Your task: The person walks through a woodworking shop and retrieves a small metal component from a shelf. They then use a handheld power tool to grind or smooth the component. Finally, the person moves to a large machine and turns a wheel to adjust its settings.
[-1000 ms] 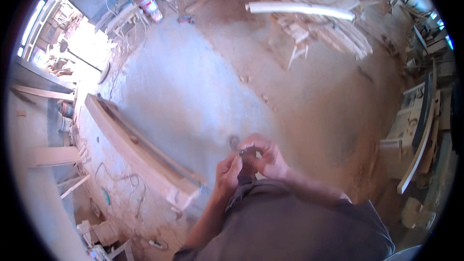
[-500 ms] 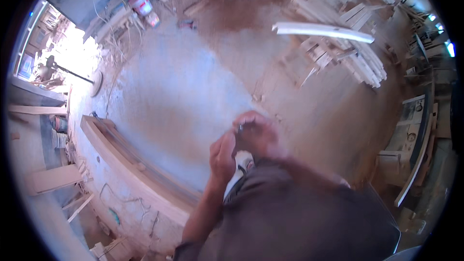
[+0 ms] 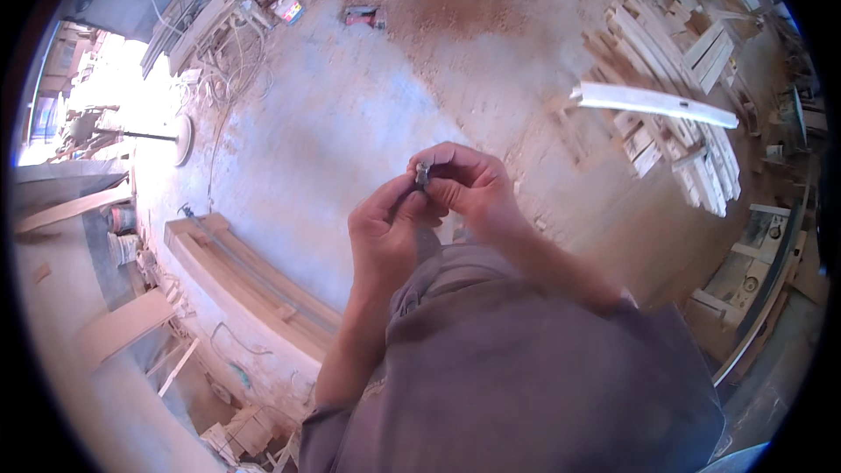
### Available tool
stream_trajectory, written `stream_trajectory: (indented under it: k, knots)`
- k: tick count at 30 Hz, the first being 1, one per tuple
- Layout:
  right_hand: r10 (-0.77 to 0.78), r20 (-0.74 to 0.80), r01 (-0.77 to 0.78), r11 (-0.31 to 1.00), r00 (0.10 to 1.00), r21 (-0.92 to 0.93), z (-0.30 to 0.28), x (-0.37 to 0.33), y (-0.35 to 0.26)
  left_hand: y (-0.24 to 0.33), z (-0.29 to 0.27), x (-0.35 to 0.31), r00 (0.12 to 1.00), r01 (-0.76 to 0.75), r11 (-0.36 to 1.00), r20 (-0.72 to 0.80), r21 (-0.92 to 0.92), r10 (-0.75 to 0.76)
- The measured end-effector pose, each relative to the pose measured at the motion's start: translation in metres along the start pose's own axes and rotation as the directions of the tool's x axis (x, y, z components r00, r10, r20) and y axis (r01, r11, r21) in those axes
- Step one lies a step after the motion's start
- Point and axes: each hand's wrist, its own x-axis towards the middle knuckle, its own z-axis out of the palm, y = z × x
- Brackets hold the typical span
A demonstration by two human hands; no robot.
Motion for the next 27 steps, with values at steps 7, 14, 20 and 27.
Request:
stream_trajectory:
  k: [7, 14, 20, 27]
  knots:
    - [0.005, -0.157, -0.027, 0.990, 0.988, -0.139, -0.046, 0.165, -0.024, 0.003, -0.023, 0.191, 0.989, 0.104, 0.987, 0.117, -0.122, -0.089]
    - [0.049, -0.323, -0.123, 0.969, 0.945, -0.212, -0.106, 0.324, -0.088, 0.019, -0.024, 0.404, 0.919, 0.214, 0.976, 0.333, 0.030, -0.211]
    - [0.023, -0.540, -0.228, 0.921, 0.841, -0.315, -0.181, 0.400, -0.154, 0.037, 0.038, 0.549, 0.803, 0.151, 0.976, 0.556, 0.159, -0.214]
    - [0.045, -0.586, -0.148, 0.981, 0.809, -0.129, -0.361, 0.480, -0.209, 0.018, 0.170, 0.735, 0.625, 0.120, 0.975, 0.749, 0.189, -0.222]
